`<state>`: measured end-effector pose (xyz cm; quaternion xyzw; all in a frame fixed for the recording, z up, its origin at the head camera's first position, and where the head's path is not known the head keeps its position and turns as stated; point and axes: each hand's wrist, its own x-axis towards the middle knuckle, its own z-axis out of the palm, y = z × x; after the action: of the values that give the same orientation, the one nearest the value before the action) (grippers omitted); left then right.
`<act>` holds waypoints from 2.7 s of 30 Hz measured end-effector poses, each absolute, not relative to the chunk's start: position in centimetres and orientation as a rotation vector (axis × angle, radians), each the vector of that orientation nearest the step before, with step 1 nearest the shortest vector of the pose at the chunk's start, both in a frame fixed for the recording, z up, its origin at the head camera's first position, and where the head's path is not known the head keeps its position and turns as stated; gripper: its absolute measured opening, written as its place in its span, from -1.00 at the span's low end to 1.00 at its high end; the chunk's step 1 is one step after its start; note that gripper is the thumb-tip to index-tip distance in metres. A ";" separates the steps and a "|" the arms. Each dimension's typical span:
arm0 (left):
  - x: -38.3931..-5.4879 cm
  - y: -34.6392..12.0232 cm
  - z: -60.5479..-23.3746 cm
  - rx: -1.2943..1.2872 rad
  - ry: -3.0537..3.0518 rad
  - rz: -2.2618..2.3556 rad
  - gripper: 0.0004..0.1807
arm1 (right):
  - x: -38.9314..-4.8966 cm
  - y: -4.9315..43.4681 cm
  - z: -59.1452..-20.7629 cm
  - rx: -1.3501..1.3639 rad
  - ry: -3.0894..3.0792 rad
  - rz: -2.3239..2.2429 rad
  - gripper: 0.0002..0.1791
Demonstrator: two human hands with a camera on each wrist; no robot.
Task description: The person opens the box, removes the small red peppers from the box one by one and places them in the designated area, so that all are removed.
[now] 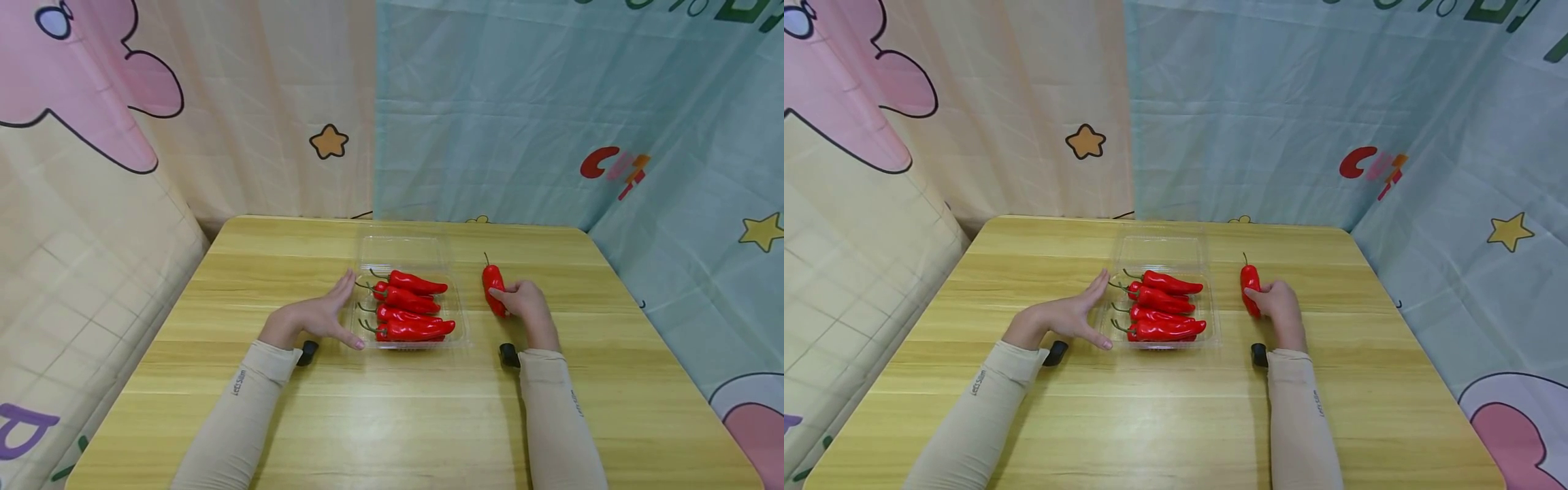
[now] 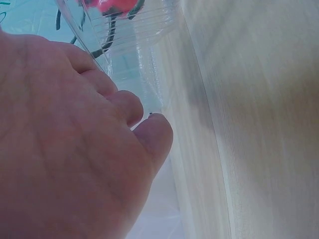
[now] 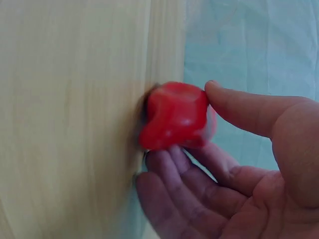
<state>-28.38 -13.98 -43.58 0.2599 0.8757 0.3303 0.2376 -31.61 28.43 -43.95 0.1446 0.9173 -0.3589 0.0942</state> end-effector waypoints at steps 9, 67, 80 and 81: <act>-28.4 -14.0 -43.6 0.707 2.397 0.908 0.61 | -31.4 28.9 -43.4 0.407 2.731 -0.944 -0.26; -28.3 -14.2 -43.4 0.715 2.383 0.933 0.62 | -29.2 23.0 -39.7 -0.776 2.378 -1.273 -0.19; -28.2 -14.0 -43.7 0.707 2.371 0.949 0.63 | -28.8 21.3 -40.2 -0.842 2.315 -1.151 -0.21; -28.2 -14.0 -43.7 0.706 2.370 0.948 0.63 | -28.8 21.2 -40.3 -0.831 2.316 -1.133 -0.22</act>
<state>-28.21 -14.05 -43.66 0.2585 0.8679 0.3471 0.2439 -28.77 21.20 -40.26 -0.2997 0.8351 -0.4084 0.2145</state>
